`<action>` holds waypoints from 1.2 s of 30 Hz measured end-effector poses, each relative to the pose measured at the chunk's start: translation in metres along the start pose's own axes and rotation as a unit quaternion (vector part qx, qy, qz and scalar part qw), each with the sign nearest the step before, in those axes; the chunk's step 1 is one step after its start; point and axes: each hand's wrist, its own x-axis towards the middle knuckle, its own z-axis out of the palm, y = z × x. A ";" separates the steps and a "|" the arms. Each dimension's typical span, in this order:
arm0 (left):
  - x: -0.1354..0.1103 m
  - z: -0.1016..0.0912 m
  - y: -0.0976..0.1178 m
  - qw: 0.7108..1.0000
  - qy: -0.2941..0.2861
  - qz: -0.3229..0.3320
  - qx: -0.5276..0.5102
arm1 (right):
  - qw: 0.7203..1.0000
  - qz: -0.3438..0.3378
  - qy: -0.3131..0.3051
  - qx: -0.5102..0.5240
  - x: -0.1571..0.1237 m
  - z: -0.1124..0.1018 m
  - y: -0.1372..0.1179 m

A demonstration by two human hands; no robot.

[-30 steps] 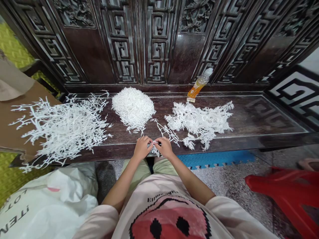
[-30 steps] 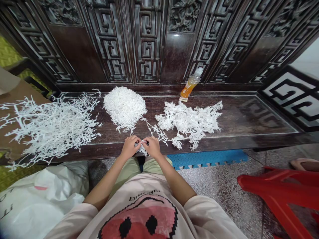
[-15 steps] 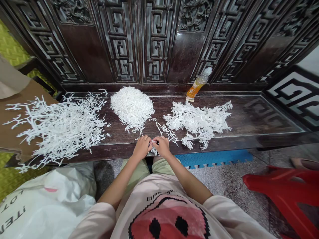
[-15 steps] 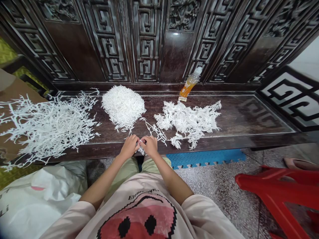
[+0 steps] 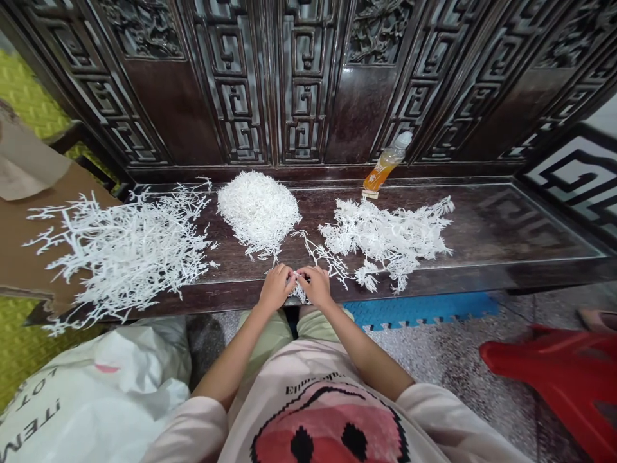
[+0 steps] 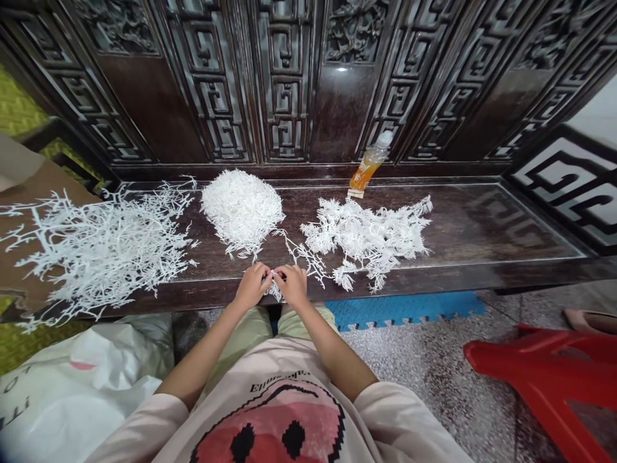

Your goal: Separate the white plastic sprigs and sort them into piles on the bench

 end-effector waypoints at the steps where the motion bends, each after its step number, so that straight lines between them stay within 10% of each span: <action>1: 0.000 -0.002 0.000 1.000 0.008 -0.009 -0.020 | 1.000 -0.008 -0.002 0.002 0.000 -0.001 0.000; 24: 0.002 0.001 -0.013 0.982 0.057 -0.056 -0.170 | 0.990 -0.040 -0.116 -0.067 0.008 0.002 -0.005; 36: 0.000 0.009 -0.012 0.976 0.134 -0.092 -0.148 | 0.969 -0.178 -0.150 -0.086 0.020 0.002 -0.002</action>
